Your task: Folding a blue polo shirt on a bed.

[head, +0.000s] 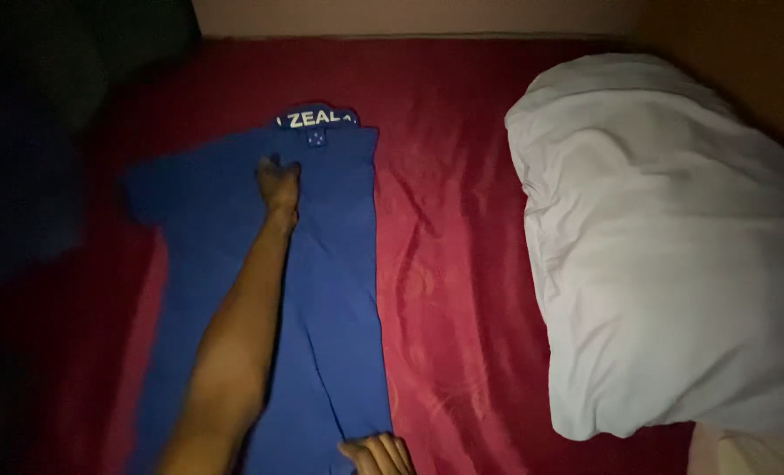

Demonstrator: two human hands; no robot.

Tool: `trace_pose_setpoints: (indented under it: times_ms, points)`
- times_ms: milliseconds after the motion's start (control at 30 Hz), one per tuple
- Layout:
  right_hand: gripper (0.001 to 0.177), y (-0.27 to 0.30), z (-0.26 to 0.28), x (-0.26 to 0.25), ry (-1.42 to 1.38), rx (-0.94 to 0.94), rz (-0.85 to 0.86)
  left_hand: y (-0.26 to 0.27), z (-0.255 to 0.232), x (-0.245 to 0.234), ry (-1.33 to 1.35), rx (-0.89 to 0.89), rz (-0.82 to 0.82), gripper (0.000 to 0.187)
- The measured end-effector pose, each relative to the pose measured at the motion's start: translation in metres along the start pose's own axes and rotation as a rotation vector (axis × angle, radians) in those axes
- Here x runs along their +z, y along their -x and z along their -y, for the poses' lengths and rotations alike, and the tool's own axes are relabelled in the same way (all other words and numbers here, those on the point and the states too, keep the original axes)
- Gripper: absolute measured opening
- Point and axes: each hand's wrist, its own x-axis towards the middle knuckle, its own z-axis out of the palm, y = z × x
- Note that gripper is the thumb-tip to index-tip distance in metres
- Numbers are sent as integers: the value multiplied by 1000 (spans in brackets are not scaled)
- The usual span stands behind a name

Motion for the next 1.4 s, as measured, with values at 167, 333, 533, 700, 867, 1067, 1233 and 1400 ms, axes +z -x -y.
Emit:
trace_pose_setpoints:
  times_ms: [167,333,533,700,867,1067,1233,1400]
  points:
    - [42,76,-34,22,52,-20,28,59,-75,10,-573,682,-106,70]
    - [40,-34,8,-39,-289,130,265,157,-129,-30,-818,582,636,59]
    - [45,-88,22,-69,-388,174,648,311,-186,-175,-452,606,907,45]
    - [26,-132,53,-76,-224,240,803,423,-180,-254,-356,28,557,54]
    - [40,-161,81,-81,-241,267,899,432,-152,-260,127,-533,372,64]
    - [35,-157,78,-84,-249,279,852,405,-140,-241,153,-608,488,61]
    - [47,-160,72,-102,-181,230,921,402,-158,-243,-11,-545,559,62]
    - [18,-140,63,-115,-47,331,977,412,-154,-254,-257,-365,433,57]
